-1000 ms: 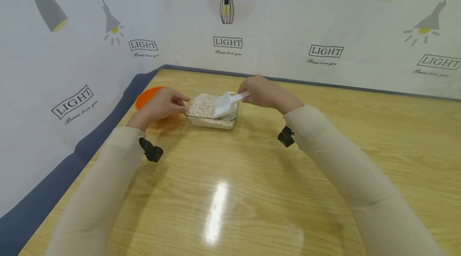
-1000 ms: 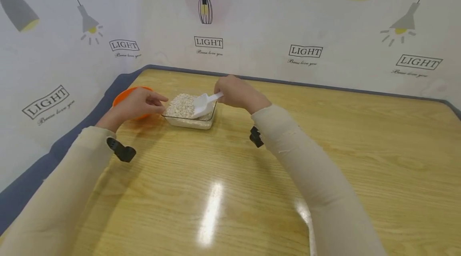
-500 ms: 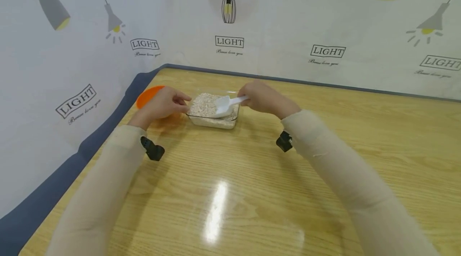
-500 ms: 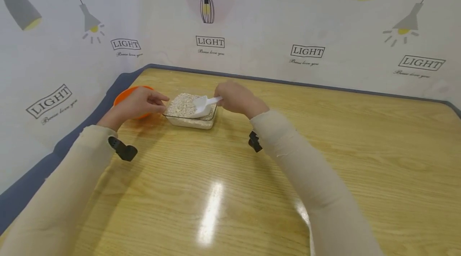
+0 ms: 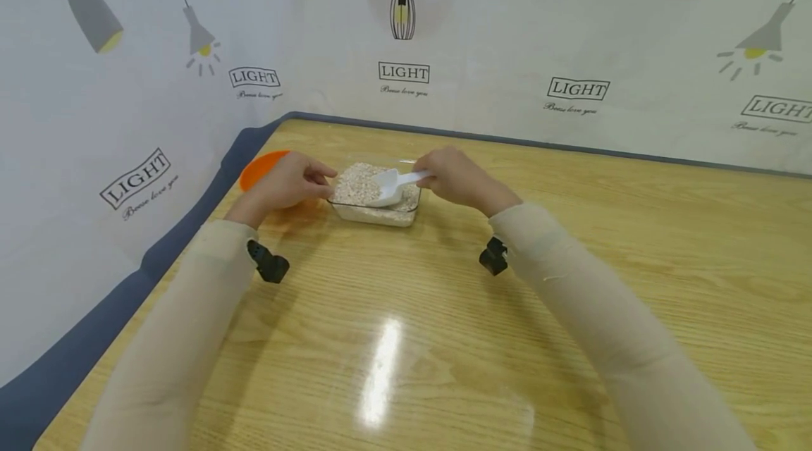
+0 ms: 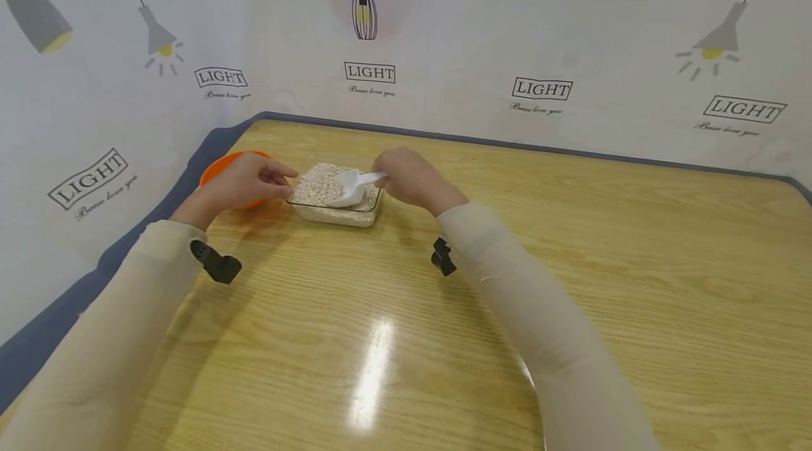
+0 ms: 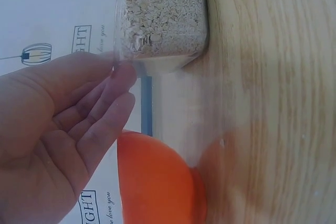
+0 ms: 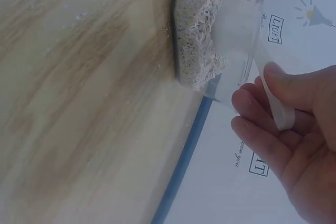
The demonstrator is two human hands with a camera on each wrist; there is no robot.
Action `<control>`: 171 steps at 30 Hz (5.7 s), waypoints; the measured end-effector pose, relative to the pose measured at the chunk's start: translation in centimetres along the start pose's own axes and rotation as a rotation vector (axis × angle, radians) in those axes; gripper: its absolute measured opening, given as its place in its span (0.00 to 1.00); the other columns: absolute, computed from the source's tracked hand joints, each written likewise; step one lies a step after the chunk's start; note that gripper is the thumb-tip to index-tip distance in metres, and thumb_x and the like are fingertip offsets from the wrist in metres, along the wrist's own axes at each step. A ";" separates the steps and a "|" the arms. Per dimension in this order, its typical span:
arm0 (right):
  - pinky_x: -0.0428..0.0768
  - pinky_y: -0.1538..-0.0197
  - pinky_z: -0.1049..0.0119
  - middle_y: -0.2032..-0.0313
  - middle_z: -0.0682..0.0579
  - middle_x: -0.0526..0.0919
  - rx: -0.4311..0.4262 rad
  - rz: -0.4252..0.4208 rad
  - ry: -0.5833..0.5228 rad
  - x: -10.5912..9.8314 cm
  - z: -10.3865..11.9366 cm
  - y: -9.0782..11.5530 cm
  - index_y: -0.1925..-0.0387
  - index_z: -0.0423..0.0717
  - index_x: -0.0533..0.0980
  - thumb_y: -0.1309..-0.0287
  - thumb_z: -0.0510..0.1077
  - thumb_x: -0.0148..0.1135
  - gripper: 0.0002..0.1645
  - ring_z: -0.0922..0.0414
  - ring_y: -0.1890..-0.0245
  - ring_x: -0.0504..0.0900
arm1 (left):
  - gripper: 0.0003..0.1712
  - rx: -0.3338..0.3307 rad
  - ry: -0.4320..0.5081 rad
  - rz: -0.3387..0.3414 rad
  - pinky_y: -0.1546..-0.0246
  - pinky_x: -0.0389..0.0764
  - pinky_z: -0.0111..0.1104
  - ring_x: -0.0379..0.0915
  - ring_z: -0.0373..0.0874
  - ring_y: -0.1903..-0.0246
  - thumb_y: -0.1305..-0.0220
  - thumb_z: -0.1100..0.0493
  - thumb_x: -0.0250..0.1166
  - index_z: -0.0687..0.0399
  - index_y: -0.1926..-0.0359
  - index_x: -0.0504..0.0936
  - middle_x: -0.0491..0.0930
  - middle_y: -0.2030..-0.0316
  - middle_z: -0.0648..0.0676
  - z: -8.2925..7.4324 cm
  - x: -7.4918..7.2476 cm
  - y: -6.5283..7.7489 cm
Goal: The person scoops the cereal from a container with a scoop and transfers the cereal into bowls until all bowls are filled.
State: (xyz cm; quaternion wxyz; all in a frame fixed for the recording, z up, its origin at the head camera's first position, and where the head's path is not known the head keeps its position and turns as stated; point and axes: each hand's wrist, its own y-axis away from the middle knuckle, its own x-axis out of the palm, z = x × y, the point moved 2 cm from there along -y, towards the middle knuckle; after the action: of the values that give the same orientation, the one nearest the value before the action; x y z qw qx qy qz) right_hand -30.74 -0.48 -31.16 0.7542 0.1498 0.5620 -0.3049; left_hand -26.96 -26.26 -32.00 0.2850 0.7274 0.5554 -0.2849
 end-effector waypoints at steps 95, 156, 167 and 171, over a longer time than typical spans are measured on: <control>0.76 0.53 0.57 0.56 0.40 0.80 0.087 -0.183 -0.240 -2.0 -0.7 1.0 0.47 0.35 0.73 0.38 0.38 0.55 0.19 0.51 0.66 0.82 | 0.21 0.045 -0.136 -0.052 0.59 0.75 0.44 0.75 0.54 0.59 0.41 0.62 0.63 0.66 0.48 0.77 0.79 0.58 0.63 0.4 -3.8 2.1; 0.74 0.63 0.67 0.66 0.45 0.82 0.059 -0.058 -0.365 -0.7 4.8 -8.8 0.57 0.36 0.79 0.40 0.39 0.57 0.13 0.55 0.69 0.77 | 0.28 -0.259 -0.052 -0.087 0.54 0.74 0.48 0.72 0.62 0.54 0.37 0.54 0.58 0.72 0.43 0.69 0.78 0.57 0.66 7.5 -8.4 4.2; 0.73 0.64 0.68 0.65 0.46 0.82 0.034 -0.011 -0.287 0.3 6.2 -10.6 0.55 0.38 0.79 0.39 0.40 0.56 0.13 0.57 0.70 0.77 | 0.25 -0.239 -0.033 -0.095 0.59 0.77 0.44 0.78 0.54 0.65 0.40 0.61 0.61 0.74 0.46 0.71 0.81 0.64 0.62 8.3 -8.3 4.0; 0.74 0.62 0.68 0.64 0.47 0.81 0.048 0.014 -0.274 0.7 6.7 -11.2 0.54 0.38 0.78 0.39 0.40 0.56 0.14 0.58 0.69 0.77 | 0.25 -0.242 -0.020 -0.092 0.60 0.78 0.43 0.78 0.52 0.67 0.40 0.62 0.61 0.74 0.46 0.72 0.82 0.66 0.61 8.3 -8.4 4.1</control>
State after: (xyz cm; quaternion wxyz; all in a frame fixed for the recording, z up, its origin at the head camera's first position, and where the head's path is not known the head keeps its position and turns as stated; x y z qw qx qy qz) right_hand -32.59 -13.07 -28.35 0.8221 0.1286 0.4452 -0.3307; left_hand -25.67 -38.60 -31.07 0.3627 0.6587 0.6156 -0.2357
